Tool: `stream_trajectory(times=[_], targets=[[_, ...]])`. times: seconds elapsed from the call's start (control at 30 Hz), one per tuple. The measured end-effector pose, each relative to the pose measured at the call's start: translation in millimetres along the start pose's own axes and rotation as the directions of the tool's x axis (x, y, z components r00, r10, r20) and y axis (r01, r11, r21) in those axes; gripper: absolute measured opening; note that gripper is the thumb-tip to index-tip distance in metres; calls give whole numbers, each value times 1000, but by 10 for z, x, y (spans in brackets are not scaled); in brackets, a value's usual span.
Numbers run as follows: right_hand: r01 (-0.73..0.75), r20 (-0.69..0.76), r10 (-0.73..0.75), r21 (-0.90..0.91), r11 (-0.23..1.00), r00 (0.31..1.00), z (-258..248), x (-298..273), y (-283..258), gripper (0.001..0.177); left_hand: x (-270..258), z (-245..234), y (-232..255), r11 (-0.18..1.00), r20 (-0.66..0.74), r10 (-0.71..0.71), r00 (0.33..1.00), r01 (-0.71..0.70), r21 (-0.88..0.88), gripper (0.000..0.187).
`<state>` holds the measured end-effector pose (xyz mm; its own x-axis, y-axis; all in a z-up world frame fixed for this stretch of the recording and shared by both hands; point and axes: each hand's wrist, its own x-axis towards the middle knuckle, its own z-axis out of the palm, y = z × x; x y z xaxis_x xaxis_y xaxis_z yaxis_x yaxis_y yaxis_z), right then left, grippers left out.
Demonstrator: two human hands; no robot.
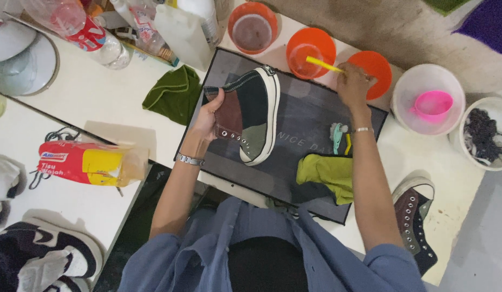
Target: Deep cleaning a canvas high-top sneaker using brushes, cleaning solution, and a cloth.
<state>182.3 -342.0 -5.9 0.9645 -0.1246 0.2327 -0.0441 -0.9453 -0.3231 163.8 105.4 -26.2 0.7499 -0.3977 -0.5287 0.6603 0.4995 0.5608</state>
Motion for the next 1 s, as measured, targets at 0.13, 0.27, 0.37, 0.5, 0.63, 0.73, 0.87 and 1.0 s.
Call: stream_trajectory(times=[0.13,0.27,0.37,0.5,0.63,0.73,0.87,1.0], targets=[[139,-168,-91,303,943,982,-945,-191,-781,23,72,-8,119,999,26,9,1000,-10,33,61],[513,-104,-504,110,851,858,-1145,-362,-1265,23,-70,380,319,999,75,40,996,-38,-30,52],[623,8,-623,-23,782,782,-1472,-382,-1714,32,-190,639,372,998,138,47,989,-39,-54,46],[619,349,-531,-226,752,772,-917,-711,-1891,31,-240,792,418,995,171,75,982,-63,-73,45],[782,336,-725,-60,620,601,-573,-802,-1659,30,-307,913,464,995,212,65,975,-46,-91,44],[700,325,-627,-204,685,708,-915,-696,-1706,26,-429,1015,460,996,192,56,980,-41,-77,46],[742,286,-699,-74,666,656,-343,-1040,-1677,25,-300,845,398,997,153,30,988,-19,-76,45],[723,582,-481,-301,622,656,-849,-658,-1812,17,-133,728,327,1000,143,-3,990,2,6,52]])
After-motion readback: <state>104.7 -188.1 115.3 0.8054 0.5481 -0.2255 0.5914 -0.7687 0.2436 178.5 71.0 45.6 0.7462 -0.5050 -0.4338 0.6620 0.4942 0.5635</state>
